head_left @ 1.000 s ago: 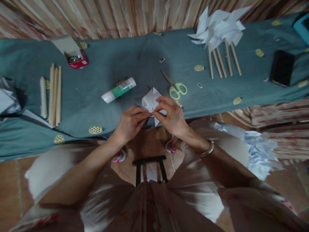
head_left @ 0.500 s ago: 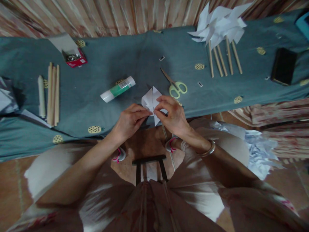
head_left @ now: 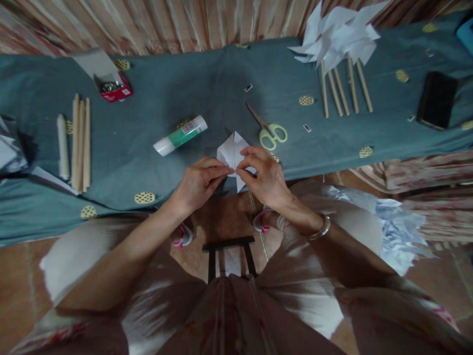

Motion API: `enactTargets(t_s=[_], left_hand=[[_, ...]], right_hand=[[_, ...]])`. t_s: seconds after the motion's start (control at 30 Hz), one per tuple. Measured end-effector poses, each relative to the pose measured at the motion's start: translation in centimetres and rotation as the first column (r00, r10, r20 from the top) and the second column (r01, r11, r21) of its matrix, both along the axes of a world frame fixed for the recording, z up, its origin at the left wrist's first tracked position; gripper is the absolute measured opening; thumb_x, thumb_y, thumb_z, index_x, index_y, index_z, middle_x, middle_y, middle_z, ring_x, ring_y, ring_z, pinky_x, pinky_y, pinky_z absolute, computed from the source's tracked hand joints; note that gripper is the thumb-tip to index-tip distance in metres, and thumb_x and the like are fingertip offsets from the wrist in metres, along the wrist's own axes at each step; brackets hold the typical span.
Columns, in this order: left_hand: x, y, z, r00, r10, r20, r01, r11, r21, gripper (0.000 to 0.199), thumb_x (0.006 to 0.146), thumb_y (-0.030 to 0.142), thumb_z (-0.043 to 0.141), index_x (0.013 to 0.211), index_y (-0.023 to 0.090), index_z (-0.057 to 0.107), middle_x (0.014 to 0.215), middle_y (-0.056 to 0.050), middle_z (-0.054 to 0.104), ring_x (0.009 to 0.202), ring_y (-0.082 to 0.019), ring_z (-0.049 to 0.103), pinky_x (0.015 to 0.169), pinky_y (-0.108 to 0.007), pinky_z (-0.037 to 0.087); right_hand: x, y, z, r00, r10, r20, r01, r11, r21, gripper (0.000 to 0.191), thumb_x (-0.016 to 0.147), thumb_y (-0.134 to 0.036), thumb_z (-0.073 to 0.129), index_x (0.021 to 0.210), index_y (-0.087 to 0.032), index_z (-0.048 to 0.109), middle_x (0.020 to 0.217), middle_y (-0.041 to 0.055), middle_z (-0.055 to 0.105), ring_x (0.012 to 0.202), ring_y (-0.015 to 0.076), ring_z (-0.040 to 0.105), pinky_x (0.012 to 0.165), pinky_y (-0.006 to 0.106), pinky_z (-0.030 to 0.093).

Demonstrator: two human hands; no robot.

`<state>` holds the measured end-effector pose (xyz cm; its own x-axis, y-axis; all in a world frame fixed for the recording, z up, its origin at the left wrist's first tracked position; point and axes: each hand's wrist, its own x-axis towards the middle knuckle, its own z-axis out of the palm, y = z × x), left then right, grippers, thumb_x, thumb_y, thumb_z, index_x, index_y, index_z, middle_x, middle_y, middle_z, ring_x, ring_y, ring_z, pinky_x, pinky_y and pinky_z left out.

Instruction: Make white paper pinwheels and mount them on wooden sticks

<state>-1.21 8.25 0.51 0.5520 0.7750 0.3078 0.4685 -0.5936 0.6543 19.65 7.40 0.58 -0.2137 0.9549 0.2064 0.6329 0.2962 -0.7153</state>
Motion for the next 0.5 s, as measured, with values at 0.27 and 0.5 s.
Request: enactTargets(t_s=[0.27,0.5], left_hand=[[0.04,0.23,0.12,1.0,0.001,-0.028,-0.002,0.999,-0.04,0.025,0.097,0.02,0.053,0.108,0.019,0.076,0.1,-0.007,0.075,0.094,-0.019,0.069,0.085,-0.031,0.056],[0.03,0.25,0.26,0.999,0.005,-0.049,-0.007,0.999,-0.041,0.025,0.097,0.021,0.054,0.108,0.02,0.076,0.102,-0.007,0.076,0.096,-0.019,0.07,0.087,-0.032,0.056]], right_hand=[[0.09,0.0,0.0,1.0,0.0,0.004,0.0,1.0,0.006,0.008,0.084,-0.017,0.063,0.079,-0.021,0.068,0.116,0.0086,0.067,0.111,0.0258,0.062,0.102,0.047,0.048],[0.15,0.01,-0.4,0.999,0.039,0.038,-0.043,0.992,0.121,0.018,0.089,-0.017,0.055,0.093,-0.021,0.073,0.121,0.0101,0.065,0.109,0.0251,0.061,0.101,0.047,0.05]])
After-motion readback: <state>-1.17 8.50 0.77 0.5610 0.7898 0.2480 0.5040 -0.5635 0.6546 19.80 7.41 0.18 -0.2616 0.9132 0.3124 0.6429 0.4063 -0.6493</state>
